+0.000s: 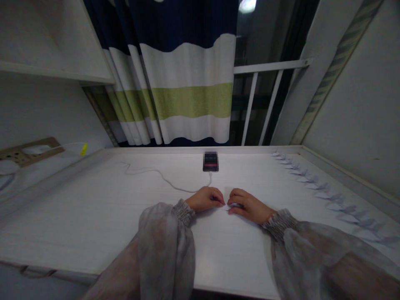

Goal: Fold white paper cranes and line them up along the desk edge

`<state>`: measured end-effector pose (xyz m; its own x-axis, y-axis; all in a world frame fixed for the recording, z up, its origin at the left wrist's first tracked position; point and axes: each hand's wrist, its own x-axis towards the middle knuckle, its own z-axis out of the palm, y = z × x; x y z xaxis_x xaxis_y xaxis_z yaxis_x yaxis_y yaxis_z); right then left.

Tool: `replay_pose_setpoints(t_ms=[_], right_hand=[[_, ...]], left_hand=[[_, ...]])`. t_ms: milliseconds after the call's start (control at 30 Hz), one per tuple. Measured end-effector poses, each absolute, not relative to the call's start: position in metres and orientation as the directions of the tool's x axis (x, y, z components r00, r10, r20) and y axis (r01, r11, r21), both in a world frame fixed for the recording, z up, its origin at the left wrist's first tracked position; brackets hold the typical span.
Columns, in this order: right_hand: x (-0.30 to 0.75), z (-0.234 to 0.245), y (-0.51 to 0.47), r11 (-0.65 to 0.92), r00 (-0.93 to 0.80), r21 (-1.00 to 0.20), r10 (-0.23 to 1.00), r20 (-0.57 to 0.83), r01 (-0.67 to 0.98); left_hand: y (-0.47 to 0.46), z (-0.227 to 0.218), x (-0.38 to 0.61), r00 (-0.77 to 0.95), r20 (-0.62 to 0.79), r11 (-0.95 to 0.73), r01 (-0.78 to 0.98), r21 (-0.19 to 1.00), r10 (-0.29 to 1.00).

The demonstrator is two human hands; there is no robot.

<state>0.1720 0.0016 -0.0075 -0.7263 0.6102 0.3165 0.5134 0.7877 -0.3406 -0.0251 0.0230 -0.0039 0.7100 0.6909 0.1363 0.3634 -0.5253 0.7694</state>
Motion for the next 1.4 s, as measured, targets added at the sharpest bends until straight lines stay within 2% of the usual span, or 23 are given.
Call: replay_pose_setpoints(t_ms=[333, 800, 1100, 1400], right_hand=[[0.1696, -0.0094, 0.0022, 0.814, -0.749, -0.329, 0.574, 0.331, 0.478], [0.1652, -0.0081, 0.0012, 0.788, -0.731, -0.386, 0.603, 0.32, 0.48], [0.1639, -0.0087, 0.0013, 0.739, -0.7, -0.435, 0.654, 0.286, 0.514], [0.1615, -0.0118, 0.007, 0.699, -0.678, -0.5, 0.686, 0.265, 0.512]], left_hand=[[0.0177, -0.0029, -0.0222, 0.636, 0.104, -0.509, 0.497, 0.703, 0.765], [0.0193, -0.0043, -0.0226, 0.66, 0.097, -0.509, 0.468, 0.722, 0.745], [0.0237, -0.0053, -0.0252, 0.726, 0.144, -0.575, 0.39, 0.719, 0.672], [0.022, -0.0026, -0.0239, 0.732, 0.147, -0.596, 0.401, 0.695, 0.665]])
